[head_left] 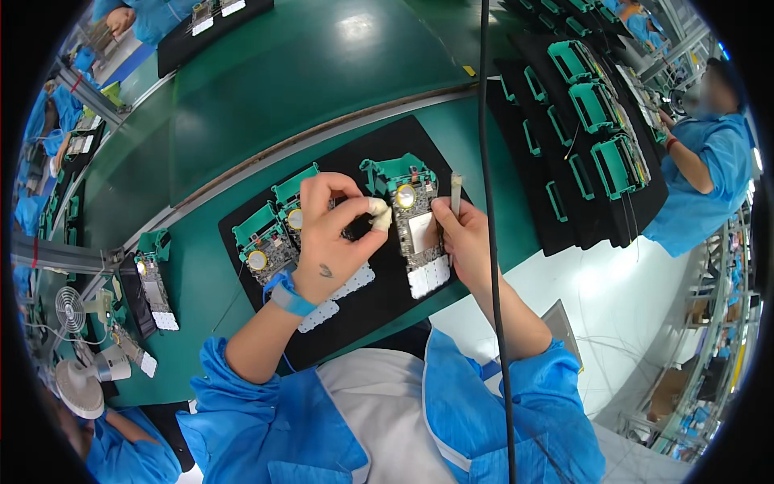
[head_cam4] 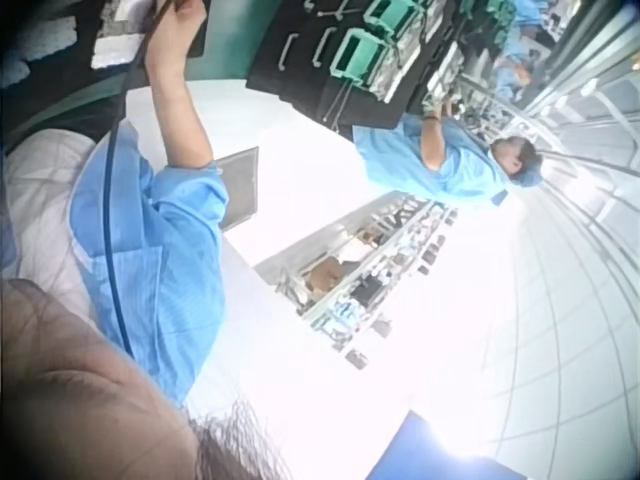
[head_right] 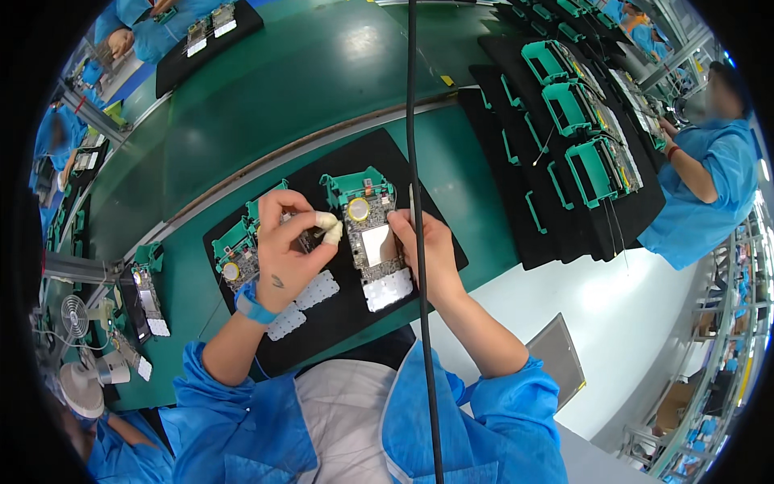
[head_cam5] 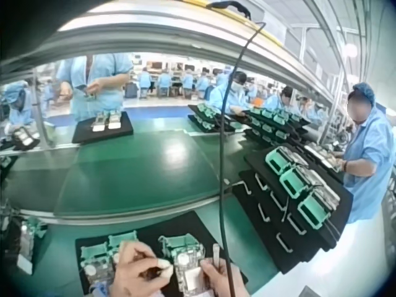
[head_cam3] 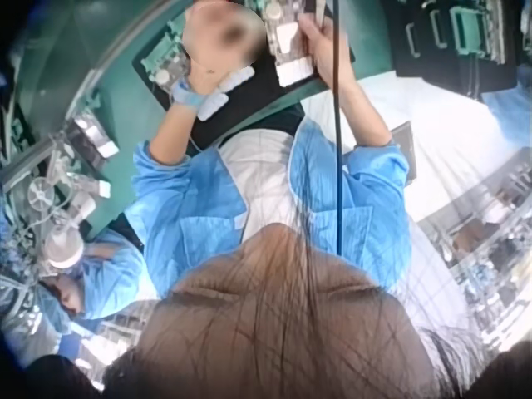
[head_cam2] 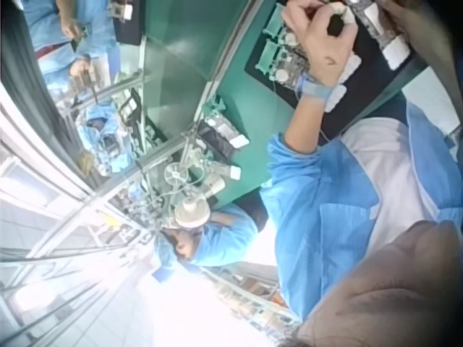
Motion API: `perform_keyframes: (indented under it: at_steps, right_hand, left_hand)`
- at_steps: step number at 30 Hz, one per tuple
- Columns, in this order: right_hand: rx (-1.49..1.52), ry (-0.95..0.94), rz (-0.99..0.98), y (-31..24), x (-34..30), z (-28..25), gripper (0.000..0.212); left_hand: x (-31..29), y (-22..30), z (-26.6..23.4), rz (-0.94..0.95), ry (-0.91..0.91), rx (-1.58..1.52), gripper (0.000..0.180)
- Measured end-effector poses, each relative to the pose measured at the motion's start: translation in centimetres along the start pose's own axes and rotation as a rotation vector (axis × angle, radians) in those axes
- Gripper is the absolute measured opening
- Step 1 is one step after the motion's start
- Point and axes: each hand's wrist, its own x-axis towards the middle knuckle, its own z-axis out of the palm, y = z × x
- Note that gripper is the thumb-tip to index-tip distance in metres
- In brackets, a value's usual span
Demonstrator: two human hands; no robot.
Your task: The worker is assembling electronic components into a housing and onto a circuit board at a factory workstation.
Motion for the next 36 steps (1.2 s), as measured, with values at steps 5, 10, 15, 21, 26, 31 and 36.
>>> perform_keyframes:
  at_steps: [5, 10, 15, 21, 26, 31, 36]
  right_hand:
    - [-0.477, 0.118, -0.394, 2.2, 0.4, 0.0, 0.018]
    - [-0.851, 0.007, -0.921, 1.4, 0.3, -0.2, 0.025]
    - [-1.027, -0.046, -0.988, 0.9, 0.5, -0.4, 0.022]
    - [-0.911, -0.077, -0.843, 1.1, 0.1, -0.6, 0.022]
    - [-0.904, 0.035, -0.661, 0.1, -1.0, -1.0, 0.03]
    - [-0.966, -0.043, -0.646, 0.5, -2.1, -1.3, 0.036]
    - [-0.982, -0.039, -0.659, 1.1, -2.4, -2.0, 0.037]
  left_hand:
    - [-0.3, -0.6, 0.2, 0.027, -0.195, 0.011, 0.027]
    - [0.1, -0.4, 0.3, 0.078, -0.327, 0.101, 0.025]
    - [-0.2, -0.2, 0.4, 0.026, -0.326, 0.071, 0.024]
    - [-0.2, -0.1, 0.7, 0.033, -0.324, 0.071, 0.027]
    - [0.8, 1.1, 0.6, -0.017, -0.385, 0.128, 0.025]
    - [1.1, 1.6, 0.6, -0.092, -0.417, 0.153, 0.021]
    - [1.4, 2.0, 0.6, -0.124, -0.459, 0.179, 0.022]
